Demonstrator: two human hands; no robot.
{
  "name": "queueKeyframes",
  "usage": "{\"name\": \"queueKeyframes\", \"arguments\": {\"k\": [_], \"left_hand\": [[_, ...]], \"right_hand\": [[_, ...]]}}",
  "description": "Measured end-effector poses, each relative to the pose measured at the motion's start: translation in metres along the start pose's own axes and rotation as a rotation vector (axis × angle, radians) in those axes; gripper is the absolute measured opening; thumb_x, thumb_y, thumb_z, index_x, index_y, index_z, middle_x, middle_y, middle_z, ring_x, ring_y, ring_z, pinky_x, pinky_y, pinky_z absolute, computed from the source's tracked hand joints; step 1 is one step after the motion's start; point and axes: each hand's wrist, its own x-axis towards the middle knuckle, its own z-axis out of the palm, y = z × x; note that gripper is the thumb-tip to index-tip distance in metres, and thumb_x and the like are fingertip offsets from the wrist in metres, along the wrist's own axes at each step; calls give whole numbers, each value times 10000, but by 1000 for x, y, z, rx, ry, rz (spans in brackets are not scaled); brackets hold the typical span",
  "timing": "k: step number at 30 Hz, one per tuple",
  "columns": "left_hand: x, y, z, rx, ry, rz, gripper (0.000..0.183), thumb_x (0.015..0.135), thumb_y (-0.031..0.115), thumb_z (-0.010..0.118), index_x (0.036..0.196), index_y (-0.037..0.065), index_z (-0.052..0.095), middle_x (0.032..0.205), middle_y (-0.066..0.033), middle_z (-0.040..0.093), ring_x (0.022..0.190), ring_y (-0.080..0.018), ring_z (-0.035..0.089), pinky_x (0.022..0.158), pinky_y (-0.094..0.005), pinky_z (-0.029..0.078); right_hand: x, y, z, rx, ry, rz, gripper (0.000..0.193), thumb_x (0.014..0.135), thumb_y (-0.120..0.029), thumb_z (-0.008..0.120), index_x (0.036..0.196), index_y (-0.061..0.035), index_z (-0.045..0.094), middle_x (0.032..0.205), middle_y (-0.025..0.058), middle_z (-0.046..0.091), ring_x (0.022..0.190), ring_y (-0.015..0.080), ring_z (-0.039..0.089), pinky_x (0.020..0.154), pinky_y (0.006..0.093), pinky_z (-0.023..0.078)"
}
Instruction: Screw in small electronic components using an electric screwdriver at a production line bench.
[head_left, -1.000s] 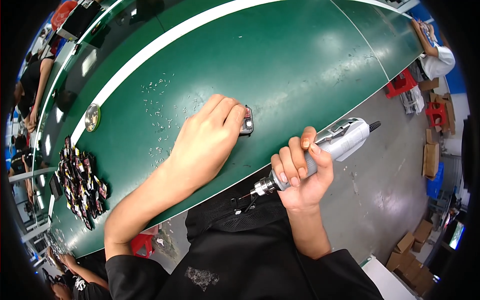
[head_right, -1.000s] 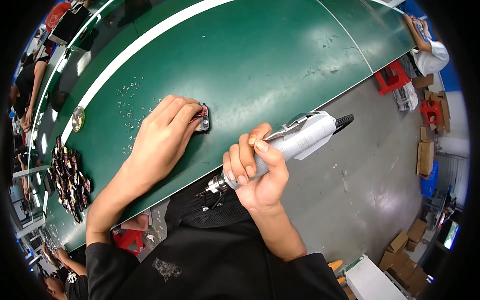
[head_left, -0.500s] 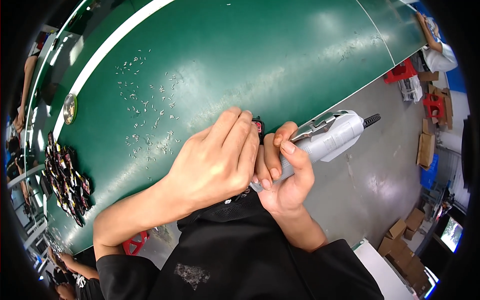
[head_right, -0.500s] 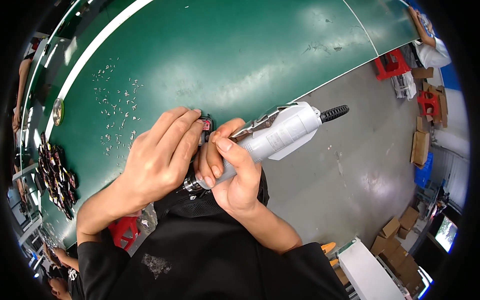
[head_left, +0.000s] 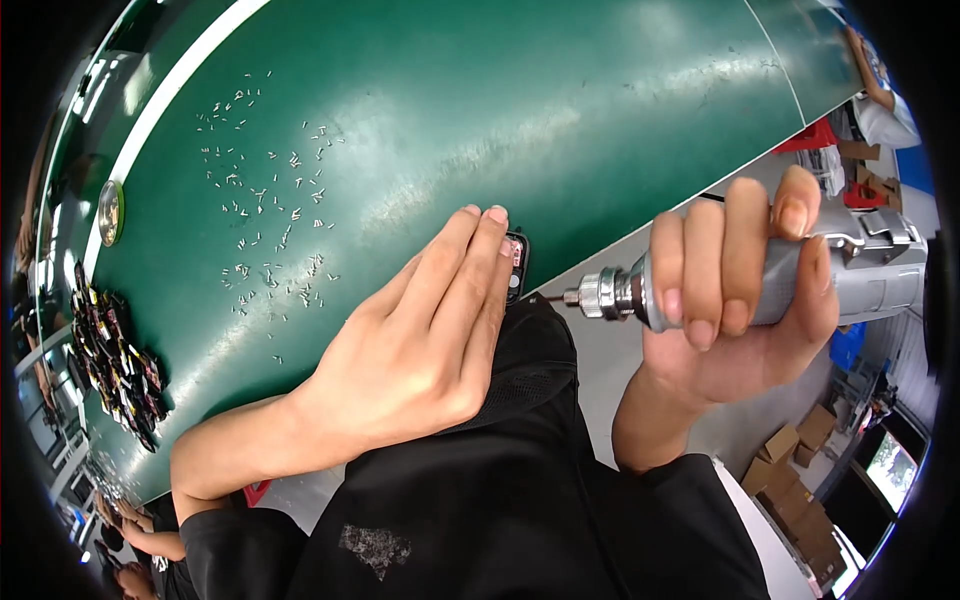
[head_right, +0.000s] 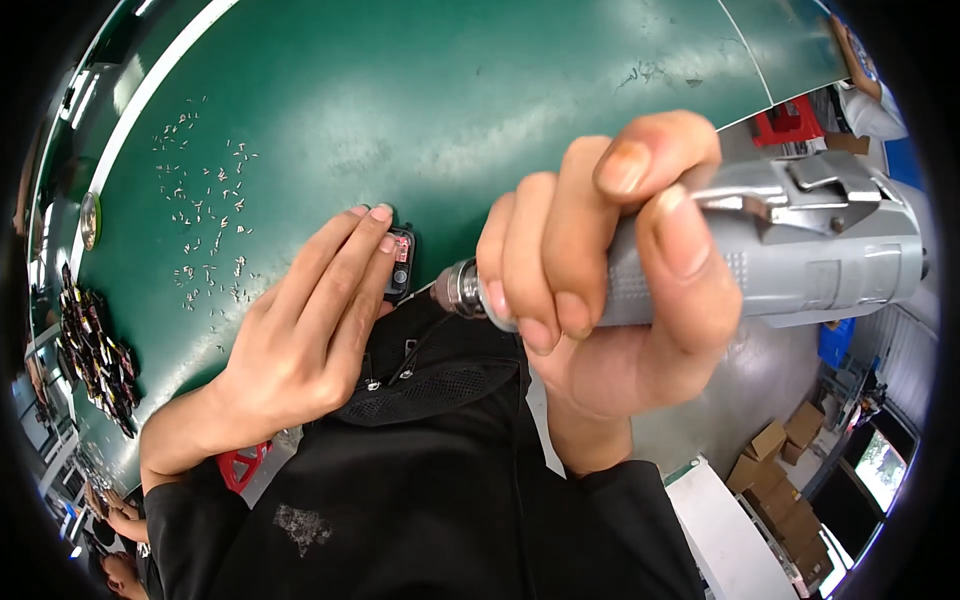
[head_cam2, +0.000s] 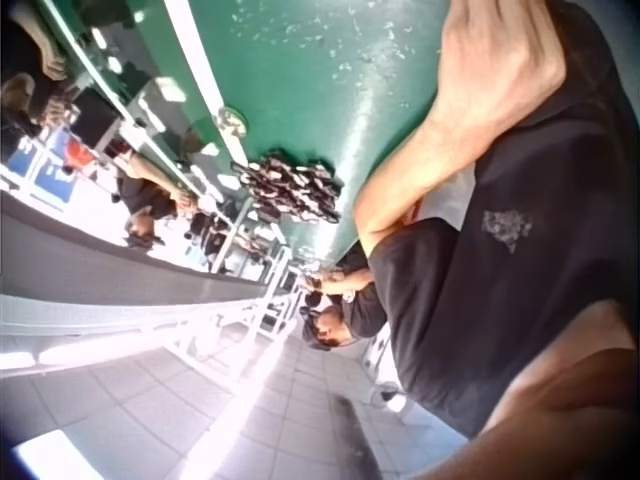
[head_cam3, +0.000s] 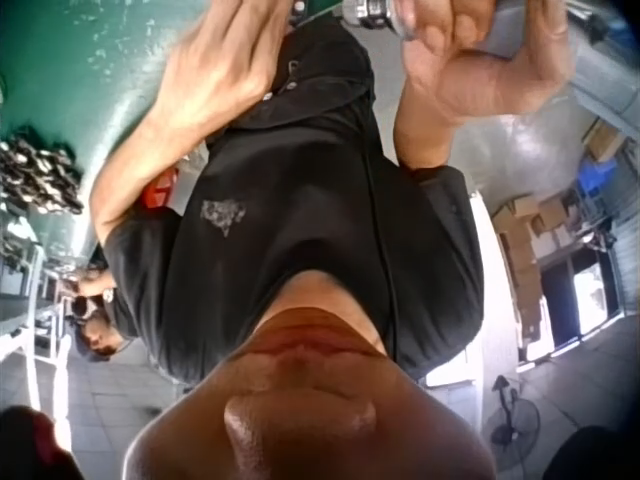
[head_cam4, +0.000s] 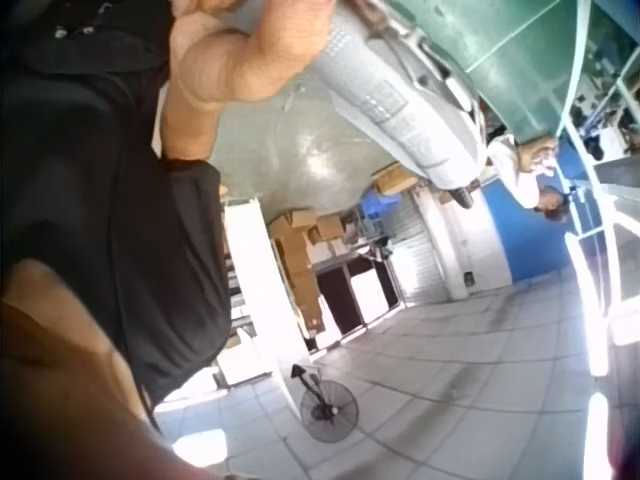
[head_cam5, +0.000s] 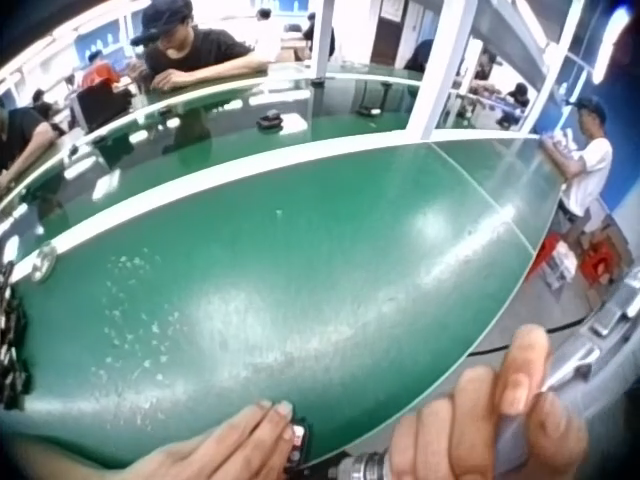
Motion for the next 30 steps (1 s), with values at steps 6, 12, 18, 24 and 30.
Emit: {"name": "queueKeyframes", "arguments": {"k": [6, 12, 18, 24, 30], "left_hand": [[-2, -3, 6, -27, 61, 2, 367, 636, -50, 653, 977, -176, 608, 1075, -265, 595, 960, -364, 620, 774, -390, 558], [-3, -5, 12, -70, 121, -12, 366, 594, -34, 667, 931, -171, 619, 1009, -269, 610, 926, -363, 629, 751, -390, 570], [0, -5, 13, -96, 143, -1, 359, 567, -39, 652, 897, -175, 622, 997, -270, 611, 918, -366, 625, 748, -387, 574], [-1, -7, 9, -163, 99, -34, 367, 594, -30, 639, 930, -176, 613, 1074, -287, 587, 967, -375, 604, 764, -394, 569], [-5, -7, 1, -116, 116, -8, 385, 630, 21, 627, 972, -155, 611, 1086, -259, 588, 1006, -350, 593, 818, -379, 543]], "right_hand": [[20, 9, -12, -76, -41, -17, 231, 961, -222, 390, 1012, -43, 526, 586, -9, 423, 469, 92, 418, 539, 270, 394], [21, 18, -17, -81, -32, 20, 225, 954, -231, 400, 997, -48, 525, 576, -16, 415, 449, 89, 403, 523, 269, 388], [23, 15, -4, -191, -114, 63, 192, 960, -255, 391, 922, -79, 458, 563, -15, 405, 440, 87, 393, 517, 267, 389], [31, 17, -1, -244, -251, 95, 171, 975, -237, 371, 900, -89, 412, 577, -9, 413, 440, 86, 386, 511, 254, 385], [35, 18, 9, -275, -287, 83, 154, 941, -206, 434, 852, -87, 392, 551, -13, 395, 393, 72, 339, 462, 246, 353]]}}
